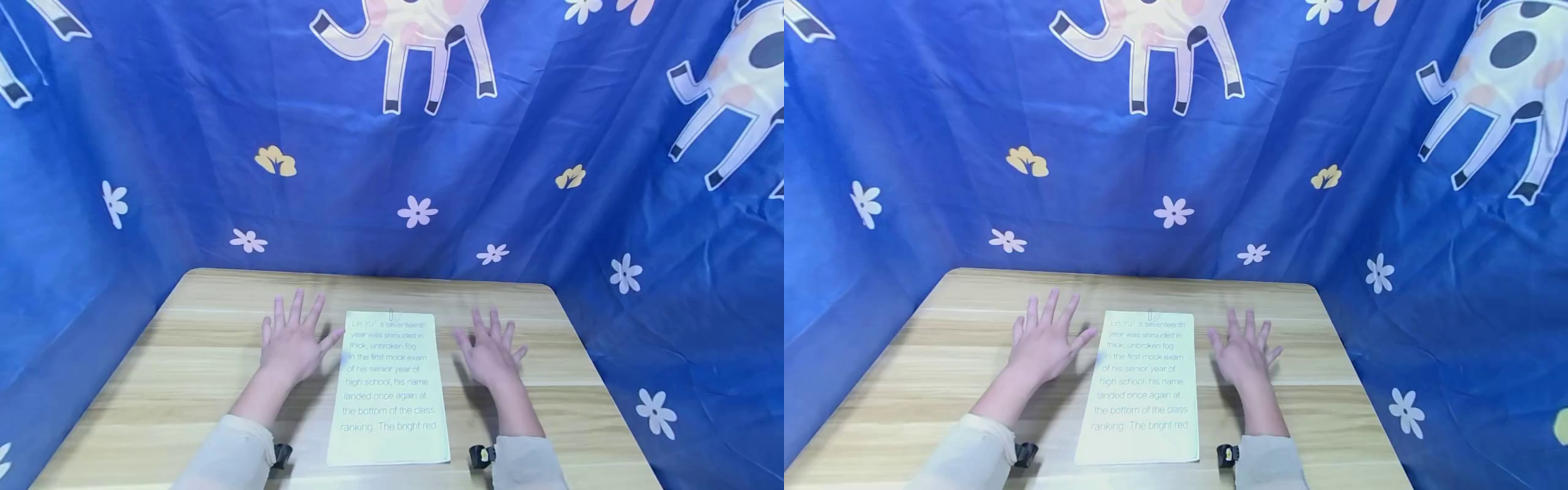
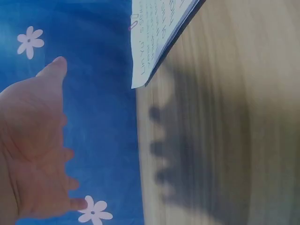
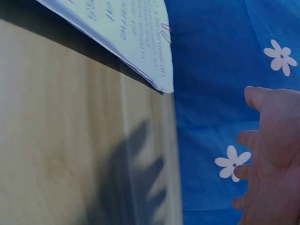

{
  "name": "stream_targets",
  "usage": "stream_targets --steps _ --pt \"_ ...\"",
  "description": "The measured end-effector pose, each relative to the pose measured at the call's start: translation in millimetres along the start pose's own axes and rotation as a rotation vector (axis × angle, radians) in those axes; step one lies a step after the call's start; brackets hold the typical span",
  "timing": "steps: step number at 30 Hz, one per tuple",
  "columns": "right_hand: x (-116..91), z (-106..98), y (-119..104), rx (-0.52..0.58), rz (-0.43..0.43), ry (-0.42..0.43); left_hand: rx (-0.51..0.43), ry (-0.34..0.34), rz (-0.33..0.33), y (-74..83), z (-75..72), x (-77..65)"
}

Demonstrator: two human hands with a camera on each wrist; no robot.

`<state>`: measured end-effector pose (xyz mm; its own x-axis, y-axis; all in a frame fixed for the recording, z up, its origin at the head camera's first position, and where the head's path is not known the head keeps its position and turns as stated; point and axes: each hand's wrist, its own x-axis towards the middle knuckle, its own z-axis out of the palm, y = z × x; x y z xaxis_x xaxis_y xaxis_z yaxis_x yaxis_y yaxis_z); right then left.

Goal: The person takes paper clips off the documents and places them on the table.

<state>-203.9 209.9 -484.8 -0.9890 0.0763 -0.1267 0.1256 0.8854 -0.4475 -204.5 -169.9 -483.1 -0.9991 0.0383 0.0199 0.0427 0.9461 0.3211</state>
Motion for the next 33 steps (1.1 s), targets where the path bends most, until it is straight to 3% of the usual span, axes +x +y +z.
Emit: stream_targets --steps 3,6,12,16,20,23,28,30,33 --pt "-1.4 -4.6 2.0 0.018 -0.008 0.029 -0.007 0.034 0.036 -0.8 1.3 7.2" --pt "-1.8 -8.1 2.0 0.022 -0.008 0.038 -0.076 0.042 0.071 -1.4 2.6 13.2" --pt "1.6 -9.3 -1.7 0.134 -0.045 0.111 -0.39 -0.1 0.112 -1.8 12.8 32.7" --pt "1.7 -8.6 -3.5 0.249 -0.065 0.157 -0.533 -0.174 0.038 -2.3 26.3 47.1" --pt "-0.1 -6.8 -3.1 0.335 -0.056 0.169 -0.613 -0.177 -0.055 0.9 42.1 60.8" --pt "-0.8 -4.6 -4.2 0.384 -0.049 0.173 -0.591 -0.156 -0.089 4.5 52.7 69.8" --pt "-0.7 1.7 -8.8 0.456 -0.054 0.167 -0.482 -0.112 -0.075 11.9 59.8 77.1" --pt "-0.3 5.1 -11.4 0.475 -0.064 0.165 -0.524 -0.102 -0.078 14.2 60.6 77.9" --pt "0.7 11.6 -15.2 0.496 -0.088 0.161 -0.671 -0.085 -0.116 14.9 62.8 78.0"
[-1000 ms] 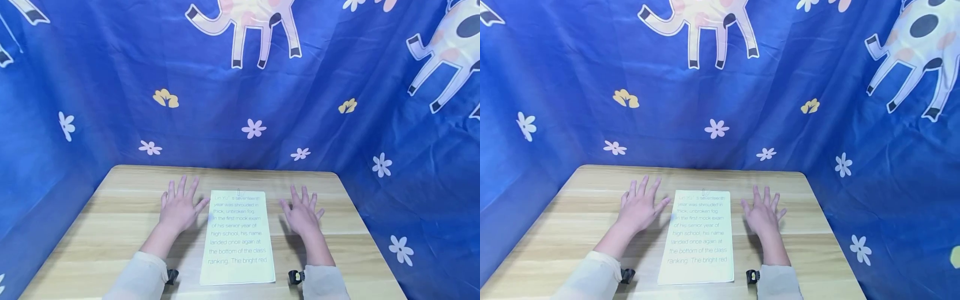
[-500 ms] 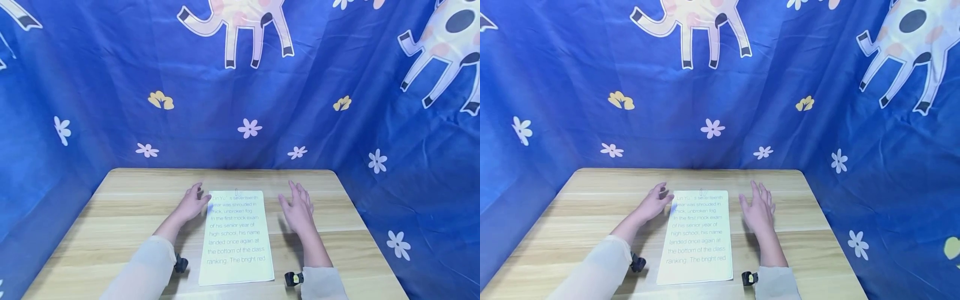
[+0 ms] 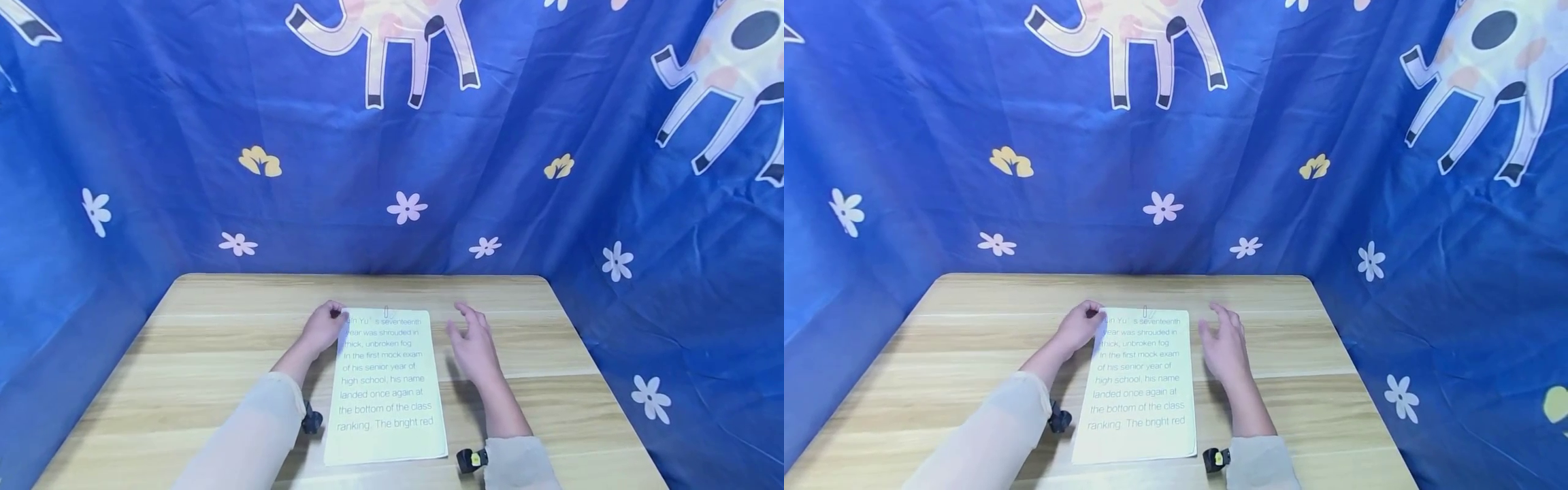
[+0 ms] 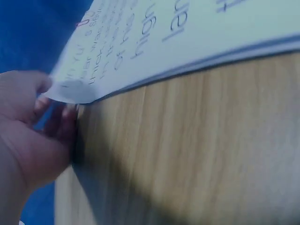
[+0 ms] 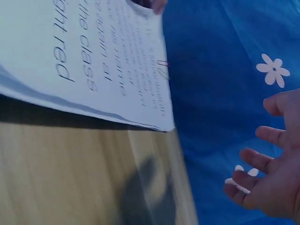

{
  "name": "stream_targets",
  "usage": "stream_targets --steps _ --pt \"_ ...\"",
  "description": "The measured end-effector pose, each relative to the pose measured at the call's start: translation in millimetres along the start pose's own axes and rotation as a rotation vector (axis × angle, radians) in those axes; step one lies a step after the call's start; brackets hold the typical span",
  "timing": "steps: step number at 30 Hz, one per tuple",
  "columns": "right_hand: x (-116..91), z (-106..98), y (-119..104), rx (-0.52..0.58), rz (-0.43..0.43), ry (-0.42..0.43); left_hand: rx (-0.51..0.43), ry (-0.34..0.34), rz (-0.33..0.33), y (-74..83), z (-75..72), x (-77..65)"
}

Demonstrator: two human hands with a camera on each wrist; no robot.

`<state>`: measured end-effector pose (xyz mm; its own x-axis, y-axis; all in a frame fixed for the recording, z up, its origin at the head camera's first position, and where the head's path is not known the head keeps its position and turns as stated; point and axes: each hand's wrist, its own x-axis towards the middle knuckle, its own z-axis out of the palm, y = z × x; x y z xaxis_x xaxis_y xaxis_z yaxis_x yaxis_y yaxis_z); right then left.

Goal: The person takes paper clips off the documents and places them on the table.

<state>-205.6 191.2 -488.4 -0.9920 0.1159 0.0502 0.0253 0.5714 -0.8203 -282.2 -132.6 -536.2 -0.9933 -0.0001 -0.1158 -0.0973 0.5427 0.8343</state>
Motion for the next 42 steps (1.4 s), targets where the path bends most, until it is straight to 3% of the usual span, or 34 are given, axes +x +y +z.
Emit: stream_targets --steps 3,7,14,19,26,35,42 --pt "1.1 10.8 0.8 0.021 -0.014 -0.016 -0.098 0.004 -0.022 -4.1 0.3 -0.6" --pt "8.7 29.2 -0.2 0.019 -0.036 -0.04 -0.141 0.002 -0.043 -11.4 -1.5 -1.2" --pt "35.9 64.1 -12.4 -0.057 -0.18 -0.077 -0.238 -0.038 -0.055 -23.9 -8.9 1.4" --pt "52.6 85.5 -18.4 -0.155 -0.213 -0.136 -0.291 -0.064 -0.06 -30.1 -12.5 -2.6" --pt "65.5 95.2 -22.6 -0.265 -0.235 -0.154 -0.319 -0.051 -0.055 -28.0 -11.5 -4.7" --pt "74.2 105.7 -14.6 -0.248 -0.245 -0.167 -0.358 -0.033 -0.052 -29.6 -6.0 -6.6" --pt "75.7 112.6 -12.5 -0.157 -0.194 -0.155 -0.372 -0.032 -0.048 -27.7 -8.5 -7.1"
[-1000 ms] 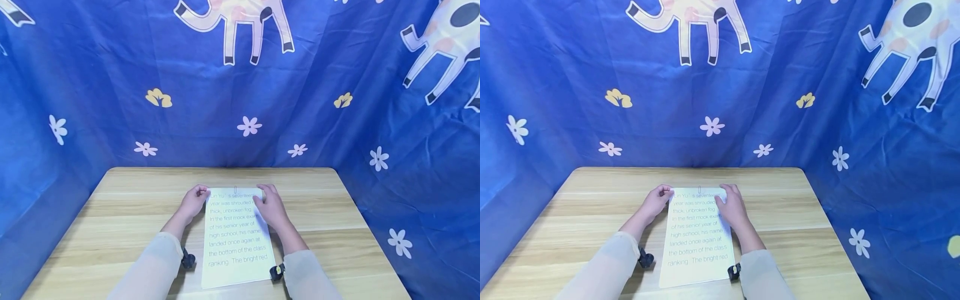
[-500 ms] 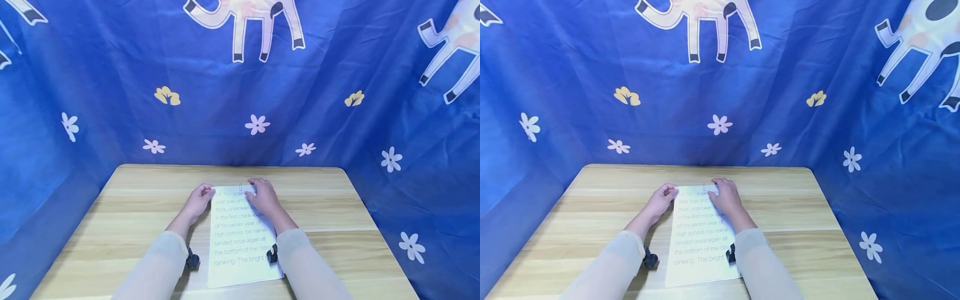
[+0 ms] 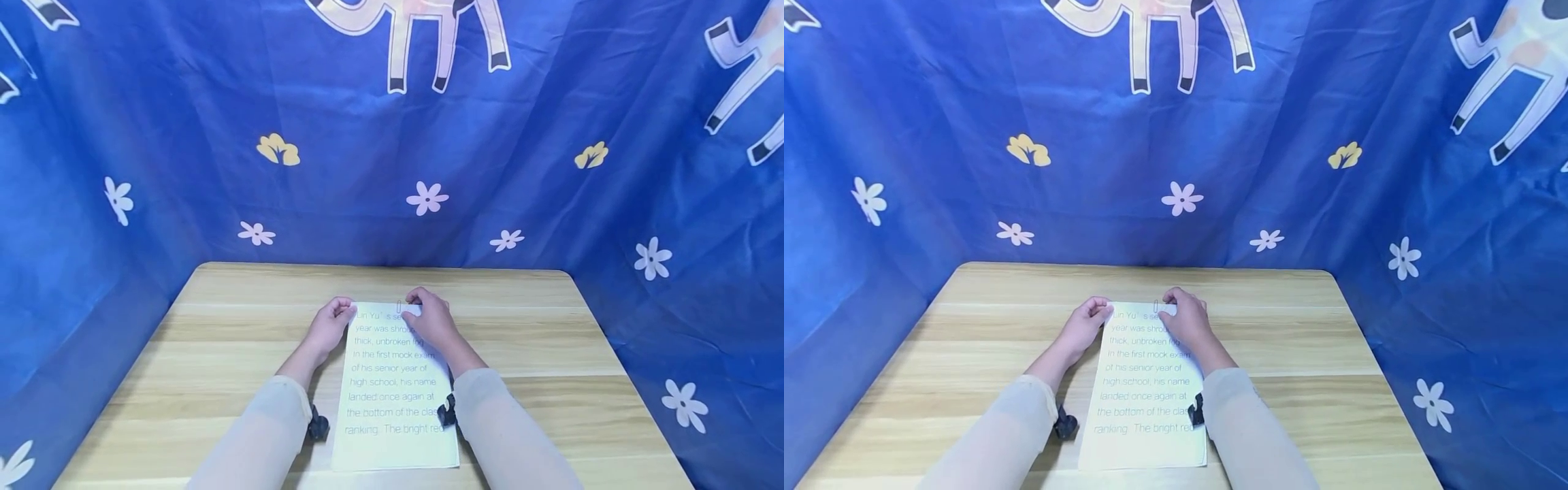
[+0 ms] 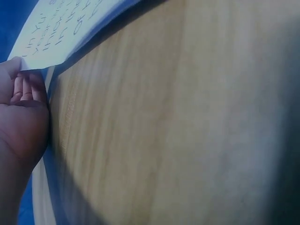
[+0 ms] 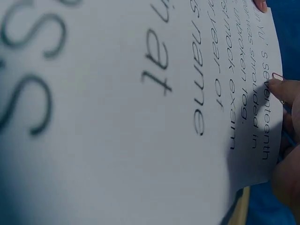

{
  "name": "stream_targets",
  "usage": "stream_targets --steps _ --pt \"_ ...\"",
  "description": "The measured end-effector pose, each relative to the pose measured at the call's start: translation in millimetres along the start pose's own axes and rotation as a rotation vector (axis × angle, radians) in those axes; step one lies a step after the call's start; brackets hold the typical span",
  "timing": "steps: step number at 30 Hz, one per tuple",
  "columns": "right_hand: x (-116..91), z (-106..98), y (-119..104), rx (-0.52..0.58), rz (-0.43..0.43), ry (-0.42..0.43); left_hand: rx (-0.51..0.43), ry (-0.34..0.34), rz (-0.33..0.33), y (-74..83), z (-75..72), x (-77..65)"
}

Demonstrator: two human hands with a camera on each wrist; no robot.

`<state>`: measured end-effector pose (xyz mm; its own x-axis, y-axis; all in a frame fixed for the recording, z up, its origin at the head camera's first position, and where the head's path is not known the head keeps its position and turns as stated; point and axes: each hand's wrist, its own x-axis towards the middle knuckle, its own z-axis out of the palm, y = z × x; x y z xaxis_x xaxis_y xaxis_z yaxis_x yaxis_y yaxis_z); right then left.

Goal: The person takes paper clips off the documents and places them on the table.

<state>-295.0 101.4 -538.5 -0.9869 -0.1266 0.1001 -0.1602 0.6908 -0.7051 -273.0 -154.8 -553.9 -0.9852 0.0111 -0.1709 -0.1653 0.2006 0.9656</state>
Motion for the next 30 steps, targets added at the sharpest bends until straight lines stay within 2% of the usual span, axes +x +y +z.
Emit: stream_targets --steps 8,21,30 --pt "-2.9 5.8 3.0 0.015 0.044 0.018 0.014 0.002 -0.003 0.2 0.2 1.2" --pt "-2.1 7.8 3.6 -0.033 -0.067 0.08 -0.006 0.021 0.003 1.3 0.4 2.4" --pt "-0.5 11.0 4.7 -0.11 -0.108 0.091 0.001 0.023 0.002 -0.4 1.5 0.0"
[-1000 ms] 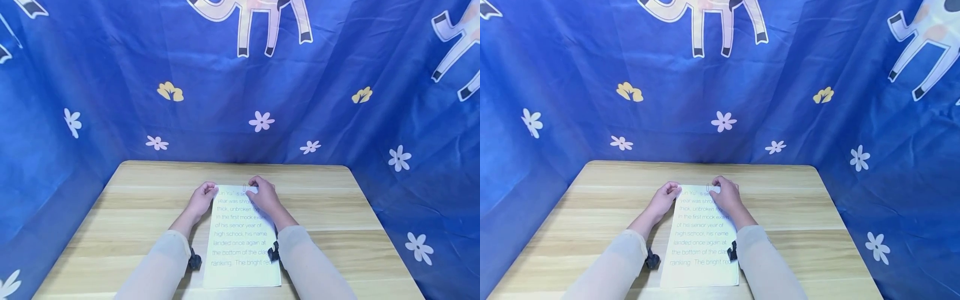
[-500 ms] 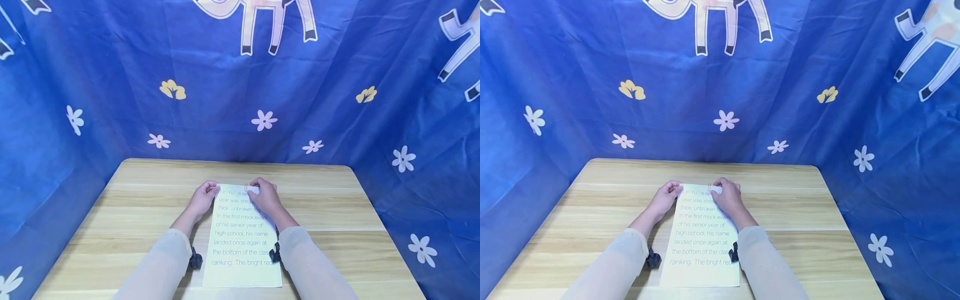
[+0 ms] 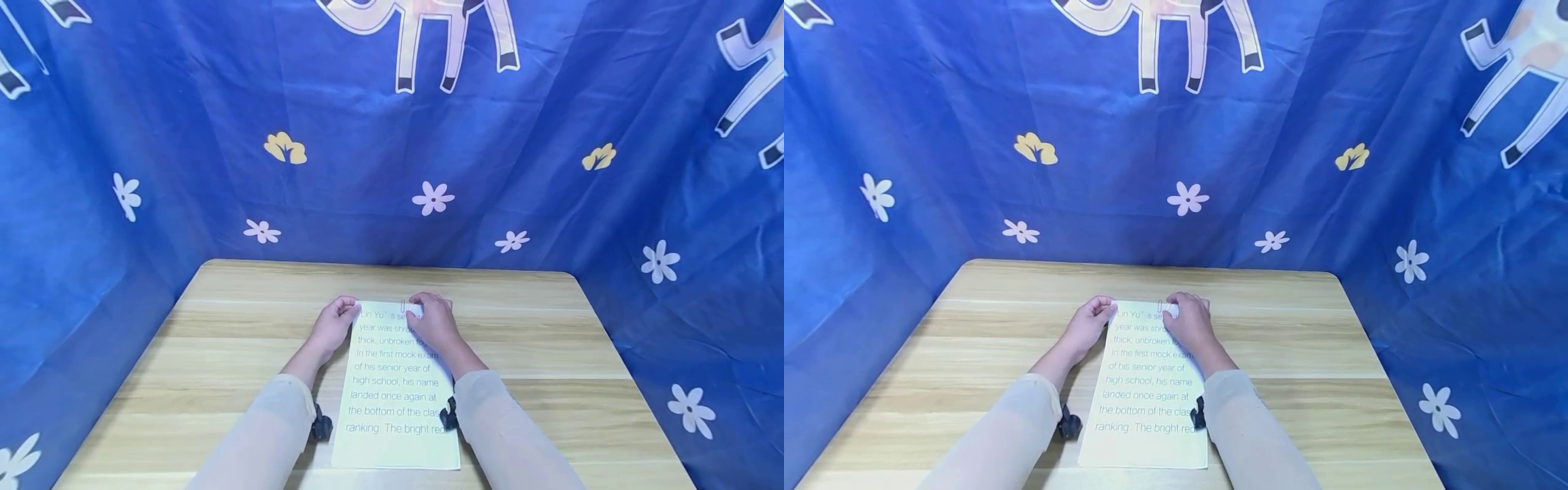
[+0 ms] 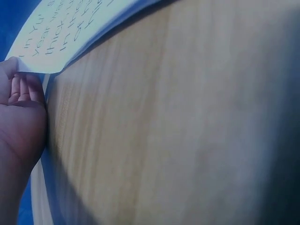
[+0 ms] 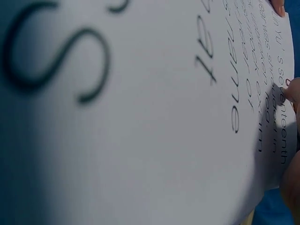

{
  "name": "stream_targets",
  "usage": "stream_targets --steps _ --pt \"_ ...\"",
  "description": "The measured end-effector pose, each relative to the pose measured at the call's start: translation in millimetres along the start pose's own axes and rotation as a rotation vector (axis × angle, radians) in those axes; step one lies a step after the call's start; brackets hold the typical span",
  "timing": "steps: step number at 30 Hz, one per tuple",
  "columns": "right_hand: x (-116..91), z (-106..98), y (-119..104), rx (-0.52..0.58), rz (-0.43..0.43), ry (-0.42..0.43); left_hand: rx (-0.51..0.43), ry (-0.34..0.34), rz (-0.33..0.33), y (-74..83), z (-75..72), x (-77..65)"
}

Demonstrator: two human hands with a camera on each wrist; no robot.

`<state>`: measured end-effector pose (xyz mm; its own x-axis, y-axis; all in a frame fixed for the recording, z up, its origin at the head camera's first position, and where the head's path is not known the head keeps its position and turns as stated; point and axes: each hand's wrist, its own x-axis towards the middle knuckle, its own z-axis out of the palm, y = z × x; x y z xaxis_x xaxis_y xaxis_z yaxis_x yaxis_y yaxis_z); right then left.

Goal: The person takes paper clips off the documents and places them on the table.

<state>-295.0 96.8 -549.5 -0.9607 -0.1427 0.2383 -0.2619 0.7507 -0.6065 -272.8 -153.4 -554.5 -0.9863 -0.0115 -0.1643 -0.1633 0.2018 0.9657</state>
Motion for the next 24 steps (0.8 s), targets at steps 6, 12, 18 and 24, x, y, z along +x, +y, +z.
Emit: stream_targets --steps 6,12,18,24 --pt "-2.6 -3.1 2.3 0.022 0.025 0.024 -0.002 -0.002 -0.009 -0.6 1.5 -1.2" --pt "-2.9 -10.6 2.1 0.091 0.043 0.07 -0.003 0.002 0.004 -1.1 3.1 1.3" --pt "-0.6 -22.7 6.5 0.155 0.031 0.116 -0.009 0.001 0.006 -0.3 3.9 2.1" --pt "1.6 -39.4 14.0 0.252 0.055 0.133 -0.002 0.019 -0.004 -2.2 0.9 1.3"
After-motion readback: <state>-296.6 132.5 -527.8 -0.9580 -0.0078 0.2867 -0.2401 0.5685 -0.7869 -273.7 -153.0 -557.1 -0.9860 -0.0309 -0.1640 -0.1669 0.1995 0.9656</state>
